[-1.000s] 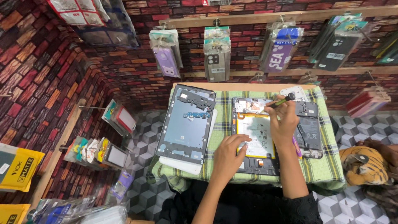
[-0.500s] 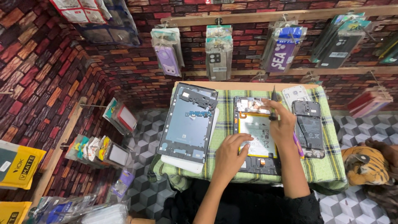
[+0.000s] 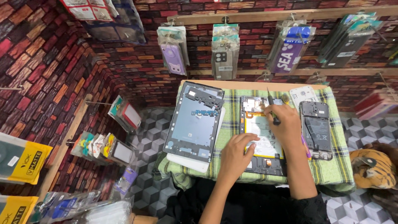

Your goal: The person uses a screwdriver to remove screws from a disassembled tablet and then detaches internal components, including the motherboard, placing them on the work surface.

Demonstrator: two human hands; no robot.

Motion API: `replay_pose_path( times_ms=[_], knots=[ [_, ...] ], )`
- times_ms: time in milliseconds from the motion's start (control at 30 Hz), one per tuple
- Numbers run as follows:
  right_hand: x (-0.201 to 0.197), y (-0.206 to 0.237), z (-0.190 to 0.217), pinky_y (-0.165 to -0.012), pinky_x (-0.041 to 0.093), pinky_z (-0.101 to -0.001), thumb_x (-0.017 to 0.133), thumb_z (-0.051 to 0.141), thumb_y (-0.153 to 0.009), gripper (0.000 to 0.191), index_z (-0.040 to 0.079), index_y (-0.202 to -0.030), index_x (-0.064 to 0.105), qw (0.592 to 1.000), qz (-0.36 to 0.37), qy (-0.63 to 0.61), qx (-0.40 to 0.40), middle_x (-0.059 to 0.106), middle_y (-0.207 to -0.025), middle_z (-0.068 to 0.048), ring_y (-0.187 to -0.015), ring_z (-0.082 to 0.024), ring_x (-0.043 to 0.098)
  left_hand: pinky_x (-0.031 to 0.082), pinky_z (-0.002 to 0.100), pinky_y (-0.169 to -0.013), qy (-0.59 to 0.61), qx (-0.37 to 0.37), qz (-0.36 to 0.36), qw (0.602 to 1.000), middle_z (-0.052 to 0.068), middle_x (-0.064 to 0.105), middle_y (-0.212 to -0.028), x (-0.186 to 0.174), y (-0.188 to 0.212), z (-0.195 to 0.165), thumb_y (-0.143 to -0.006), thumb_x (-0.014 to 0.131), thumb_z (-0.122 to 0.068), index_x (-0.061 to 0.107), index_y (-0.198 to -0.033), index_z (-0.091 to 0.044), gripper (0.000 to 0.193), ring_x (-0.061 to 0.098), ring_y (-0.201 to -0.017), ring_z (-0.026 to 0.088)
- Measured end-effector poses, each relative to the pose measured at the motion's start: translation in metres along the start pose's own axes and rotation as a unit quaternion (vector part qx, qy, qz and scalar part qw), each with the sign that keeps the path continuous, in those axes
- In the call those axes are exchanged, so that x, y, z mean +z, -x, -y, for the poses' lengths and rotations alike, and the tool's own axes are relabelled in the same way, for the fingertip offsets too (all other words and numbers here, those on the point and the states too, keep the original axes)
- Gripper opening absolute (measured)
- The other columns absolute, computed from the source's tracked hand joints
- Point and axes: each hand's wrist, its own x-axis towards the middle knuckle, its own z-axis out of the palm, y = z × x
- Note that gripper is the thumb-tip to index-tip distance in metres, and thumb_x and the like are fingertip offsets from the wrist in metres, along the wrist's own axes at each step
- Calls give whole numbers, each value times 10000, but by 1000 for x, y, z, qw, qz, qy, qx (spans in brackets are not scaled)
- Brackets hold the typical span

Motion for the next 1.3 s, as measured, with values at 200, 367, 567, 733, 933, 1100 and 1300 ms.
replay_pose_path(
  times_ms=[200, 367, 567, 733, 933, 1100, 1300],
  knots=[
    [2, -4, 1, -824, 506, -450, 736, -26, -815, 219, 62, -964, 602, 1000, 13, -7, -26, 688, -982, -101, -947, -345, 645, 550, 364, -894, -2, -7, 6, 1000, -36, 736, -1176, 1, 0, 0, -960, 630, -152, 732, -1108, -154, 180, 663, -1049, 216],
    [6, -3, -1, -757, 534, -386, 717, -59, -883, 232, 22, -1056, 585, 995, 3, -96, 42, 657, -941, -135, -864, -281, 680, 548, 369, -883, -1, -2, 0, 1000, -29, 735, -1166, 0, -1, -1, -953, 632, -144, 733, -1100, -149, 178, 660, -1035, 223],
    [10, -8, -1, -859, 595, -279, 647, -134, -914, 224, -9, -1074, 551, 950, -41, -280, 132, 699, -1015, -85, -969, -136, 715, 545, 374, -892, 6, 7, -4, 1000, -25, 732, -1171, 2, -1, 0, -954, 631, -140, 733, -1098, -148, 177, 657, -1036, 230],
    [11, -17, 10, -834, 587, -271, 712, -107, -939, 240, -12, -1067, 534, 948, -65, -288, 120, 698, -1019, -80, -960, -122, 700, 545, 380, -906, 17, 3, -8, 1000, -22, 737, -1168, 3, -4, 0, -952, 631, -139, 738, -1084, -148, 170, 659, -1040, 236],
    [35, -40, 63, -828, 579, -334, 741, -105, -865, 245, 14, -1029, 604, 980, -53, -188, -26, 694, -996, -110, -921, -237, 718, 545, 462, -888, -16, 20, -35, 999, 86, 727, -1173, 13, -6, 6, -920, 652, -114, 713, -1048, -43, 159, 654, -1080, 325],
    [55, -59, 96, -767, 533, -427, 745, -24, -868, 228, 53, -1049, 629, 987, 47, -106, -113, 630, -945, -126, -896, -339, 664, 552, 505, -851, -5, -2, -37, 999, 186, 688, -1157, 16, -6, 14, -929, 661, -120, 683, -1096, 10, 213, 659, -1034, 387],
    [53, -61, 91, -754, 540, -467, 701, -40, -743, 352, 59, -1068, 608, 975, 176, -93, -100, 696, -1123, -126, -969, -394, 664, 545, 496, -879, -35, 10, -29, 999, 170, 694, -1150, 17, -7, 11, -904, 661, -106, 691, -1075, 2, 205, 647, -1098, 375]
  ],
)
